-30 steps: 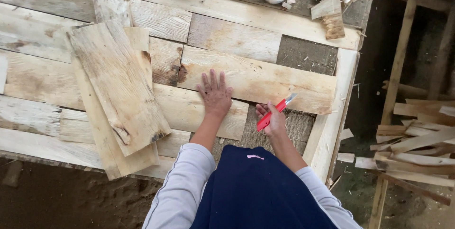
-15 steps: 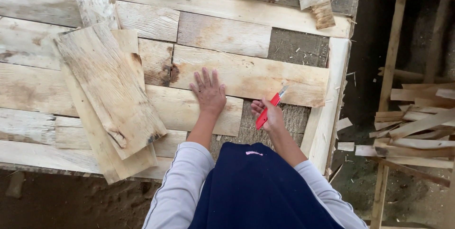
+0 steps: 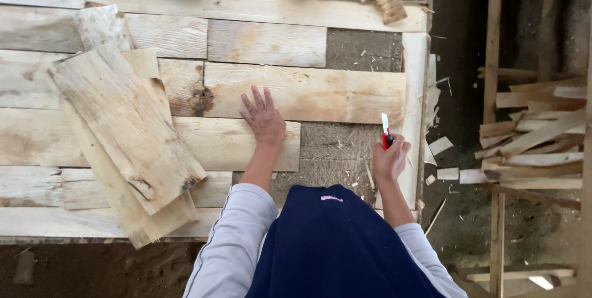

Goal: The person uses a red utility knife to trim and shape wooden planks on a workbench. They repeatedly position planks, score edges, and remove small offcuts, handling several planks one at a time.

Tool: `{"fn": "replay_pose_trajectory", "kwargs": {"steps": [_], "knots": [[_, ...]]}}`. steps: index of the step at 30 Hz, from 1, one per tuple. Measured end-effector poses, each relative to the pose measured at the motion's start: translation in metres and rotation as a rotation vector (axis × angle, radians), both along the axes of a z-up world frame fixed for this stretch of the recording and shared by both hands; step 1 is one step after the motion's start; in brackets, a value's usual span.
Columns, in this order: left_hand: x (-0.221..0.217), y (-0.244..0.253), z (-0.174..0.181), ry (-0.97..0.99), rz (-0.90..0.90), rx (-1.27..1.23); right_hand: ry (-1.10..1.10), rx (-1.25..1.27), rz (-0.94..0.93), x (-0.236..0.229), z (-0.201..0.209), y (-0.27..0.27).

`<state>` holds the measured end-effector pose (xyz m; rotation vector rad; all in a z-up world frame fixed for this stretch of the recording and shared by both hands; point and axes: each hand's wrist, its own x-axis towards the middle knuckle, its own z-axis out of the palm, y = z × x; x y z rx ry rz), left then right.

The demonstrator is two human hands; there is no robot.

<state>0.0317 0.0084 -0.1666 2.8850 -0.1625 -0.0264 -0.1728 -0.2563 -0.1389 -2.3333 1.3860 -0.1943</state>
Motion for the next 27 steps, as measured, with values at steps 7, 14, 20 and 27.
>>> {"fn": "replay_pose_trajectory", "kwargs": {"steps": [7, 14, 20, 27], "knots": [[-0.046, -0.065, 0.025, -0.114, -0.372, 0.008, 0.095, 0.042, -0.067, -0.022, -0.002, -0.017], [-0.065, -0.081, -0.004, -0.057, -0.539, 0.013, 0.161, 0.214, -0.109, -0.012, 0.019, -0.026], [-0.058, -0.082, 0.007, 0.137, -0.577, 0.130, 0.206, 0.305, -0.130, -0.006, 0.028, -0.030], [-0.055, -0.083, 0.019, 0.233, -0.583, 0.166, 0.308, 0.313, -0.124, -0.002, 0.080, -0.030]]}}
